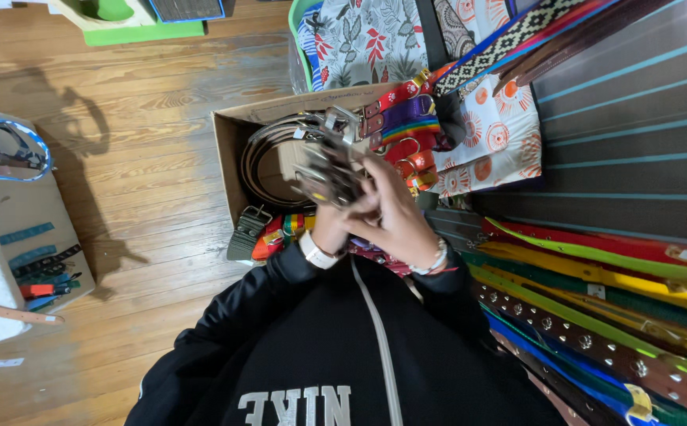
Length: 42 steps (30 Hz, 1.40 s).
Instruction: The person organizes various pet collars by picking them up from a display rack, placing them into a cardboard box, and then hanging selected ones back onto the metal rack hooks.
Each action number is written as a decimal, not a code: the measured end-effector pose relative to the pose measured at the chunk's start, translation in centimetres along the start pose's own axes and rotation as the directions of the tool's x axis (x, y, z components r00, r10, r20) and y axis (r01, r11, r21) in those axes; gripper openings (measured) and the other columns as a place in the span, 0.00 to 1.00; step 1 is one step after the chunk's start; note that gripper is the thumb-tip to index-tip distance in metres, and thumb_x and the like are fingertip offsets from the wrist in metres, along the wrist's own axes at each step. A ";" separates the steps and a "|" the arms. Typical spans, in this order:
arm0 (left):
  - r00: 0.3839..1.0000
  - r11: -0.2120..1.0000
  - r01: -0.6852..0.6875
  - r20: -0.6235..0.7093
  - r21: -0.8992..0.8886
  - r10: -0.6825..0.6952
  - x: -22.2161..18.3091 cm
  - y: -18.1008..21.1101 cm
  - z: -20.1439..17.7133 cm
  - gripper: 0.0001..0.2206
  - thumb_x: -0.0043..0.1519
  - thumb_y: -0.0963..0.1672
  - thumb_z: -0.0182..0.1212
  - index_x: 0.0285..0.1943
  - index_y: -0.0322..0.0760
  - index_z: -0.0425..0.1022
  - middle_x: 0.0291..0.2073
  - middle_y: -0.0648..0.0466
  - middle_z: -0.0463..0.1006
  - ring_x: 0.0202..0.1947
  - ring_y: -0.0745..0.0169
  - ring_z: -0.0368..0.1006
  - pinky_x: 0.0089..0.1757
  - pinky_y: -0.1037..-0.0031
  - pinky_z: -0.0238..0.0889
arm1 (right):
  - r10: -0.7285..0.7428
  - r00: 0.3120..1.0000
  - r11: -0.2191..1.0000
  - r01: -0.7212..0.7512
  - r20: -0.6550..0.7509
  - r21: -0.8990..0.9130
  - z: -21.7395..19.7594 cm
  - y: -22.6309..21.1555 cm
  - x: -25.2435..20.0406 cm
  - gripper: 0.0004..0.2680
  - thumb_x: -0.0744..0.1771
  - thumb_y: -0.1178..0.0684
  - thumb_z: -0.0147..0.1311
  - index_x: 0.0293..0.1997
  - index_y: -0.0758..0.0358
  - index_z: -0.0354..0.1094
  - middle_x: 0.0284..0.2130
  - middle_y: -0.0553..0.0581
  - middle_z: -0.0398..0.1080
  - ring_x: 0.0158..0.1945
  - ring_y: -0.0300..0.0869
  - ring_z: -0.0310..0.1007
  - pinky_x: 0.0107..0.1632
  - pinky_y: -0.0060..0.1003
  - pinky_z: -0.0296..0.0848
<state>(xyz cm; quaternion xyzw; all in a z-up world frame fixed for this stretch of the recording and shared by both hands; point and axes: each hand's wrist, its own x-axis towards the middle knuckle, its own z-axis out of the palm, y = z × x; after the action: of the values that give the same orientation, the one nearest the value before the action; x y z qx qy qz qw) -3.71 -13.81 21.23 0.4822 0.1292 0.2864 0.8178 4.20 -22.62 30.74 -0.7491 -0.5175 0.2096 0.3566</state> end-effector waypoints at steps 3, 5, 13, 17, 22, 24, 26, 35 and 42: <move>0.984 0.981 -0.017 -0.180 -0.193 -0.018 0.5 0.8 0.1 0.09 0.63 0.40 0.61 0.34 0.23 0.73 0.07 0.45 0.67 0.08 0.53 0.68 0.28 0.65 0.74 | 0.100 0.986 0.936 -0.139 0.135 0.324 0.5 2.8 -1.8 0.38 0.61 0.46 0.68 0.75 0.65 0.41 0.69 0.82 0.48 0.71 0.78 0.45 0.70 0.75 0.41; 0.944 0.930 -0.187 -0.318 -0.317 0.082 1.2 2.7 0.0 0.11 0.65 0.41 0.55 0.47 0.23 0.64 0.06 0.47 0.62 0.05 0.53 0.64 0.19 0.70 0.66 | 0.161 0.959 0.877 -0.249 0.235 0.412 2.7 5.3 -3.6 0.40 0.60 0.49 0.72 0.73 0.75 0.41 0.66 0.90 0.47 0.68 0.85 0.44 0.68 0.78 0.44; 0.933 0.884 -0.139 -0.358 -0.447 -0.034 2.9 3.9 -5.3 0.12 0.69 0.50 0.51 0.48 0.39 0.65 0.14 0.62 0.60 0.08 0.73 0.56 0.17 0.81 0.55 | 0.294 0.931 0.850 -0.358 0.215 0.387 6.5 9.2 -7.1 0.18 0.64 0.48 0.66 0.59 0.54 0.71 0.43 0.60 0.77 0.49 0.45 0.78 0.51 0.46 0.75; 0.936 0.908 -0.058 -0.340 -0.415 -0.096 3.8 6.2 -7.0 0.12 0.68 0.52 0.52 0.39 0.44 0.64 0.12 0.66 0.55 0.08 0.77 0.53 0.16 0.85 0.52 | 0.272 0.928 0.892 -0.343 0.255 0.295 5.7 11.9 -9.0 0.17 0.63 0.46 0.68 0.52 0.64 0.72 0.43 0.69 0.77 0.51 0.56 0.77 0.52 0.53 0.73; 0.956 0.962 0.035 -0.271 -0.272 -0.111 4.5 8.4 -9.6 0.11 0.68 0.49 0.54 0.41 0.39 0.64 0.11 0.62 0.51 0.05 0.73 0.49 0.14 0.81 0.51 | 0.336 0.875 0.924 -0.377 0.349 0.058 0.9 10.5 -8.4 0.21 0.63 0.46 0.65 0.61 0.57 0.70 0.53 0.66 0.75 0.58 0.62 0.72 0.58 0.54 0.71; 0.962 0.985 0.069 -0.253 -0.157 -0.108 4.7 8.7 -10.6 0.11 0.67 0.48 0.55 0.39 0.37 0.65 0.10 0.60 0.51 0.04 0.71 0.49 0.13 0.79 0.50 | 0.381 0.852 0.915 -0.402 0.359 -0.017 -1.0 10.2 -7.5 0.21 0.62 0.47 0.66 0.61 0.57 0.70 0.55 0.63 0.75 0.59 0.60 0.72 0.59 0.52 0.70; 0.970 0.982 0.147 -0.213 0.114 -0.120 4.8 7.9 -11.9 0.09 0.66 0.44 0.62 0.46 0.31 0.72 0.07 0.55 0.58 0.03 0.68 0.55 0.13 0.80 0.50 | 0.296 0.845 0.954 -0.284 0.445 -0.095 -3.3 8.8 -5.3 0.19 0.65 0.51 0.63 0.63 0.59 0.69 0.50 0.69 0.76 0.53 0.60 0.76 0.57 0.51 0.75; 0.960 0.389 0.013 0.098 0.921 -0.262 8.1 11.3 -8.5 0.36 0.57 0.59 0.70 0.57 0.31 0.59 0.36 0.26 0.78 0.41 0.21 0.77 0.46 0.44 0.70 | 0.204 0.694 0.946 0.042 0.690 -0.321 -2.9 9.8 4.8 0.20 0.67 0.45 0.58 0.68 0.47 0.64 0.51 0.58 0.76 0.53 0.56 0.77 0.47 0.43 0.80; 0.956 0.240 -0.158 0.209 0.958 -0.207 11.5 5.8 -13.7 0.27 0.67 0.58 0.57 0.60 0.40 0.56 0.34 0.31 0.80 0.38 0.20 0.77 0.43 0.41 0.70 | 0.218 0.651 0.931 0.085 0.727 -0.355 4.1 15.5 11.7 0.18 0.68 0.44 0.57 0.65 0.56 0.67 0.48 0.62 0.77 0.50 0.57 0.78 0.44 0.46 0.81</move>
<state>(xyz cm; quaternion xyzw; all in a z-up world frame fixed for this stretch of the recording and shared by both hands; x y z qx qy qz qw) -3.17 5.00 20.12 0.9172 0.1632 0.0577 0.3588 15.49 -13.78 16.99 -0.6637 -0.6192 0.4175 -0.0421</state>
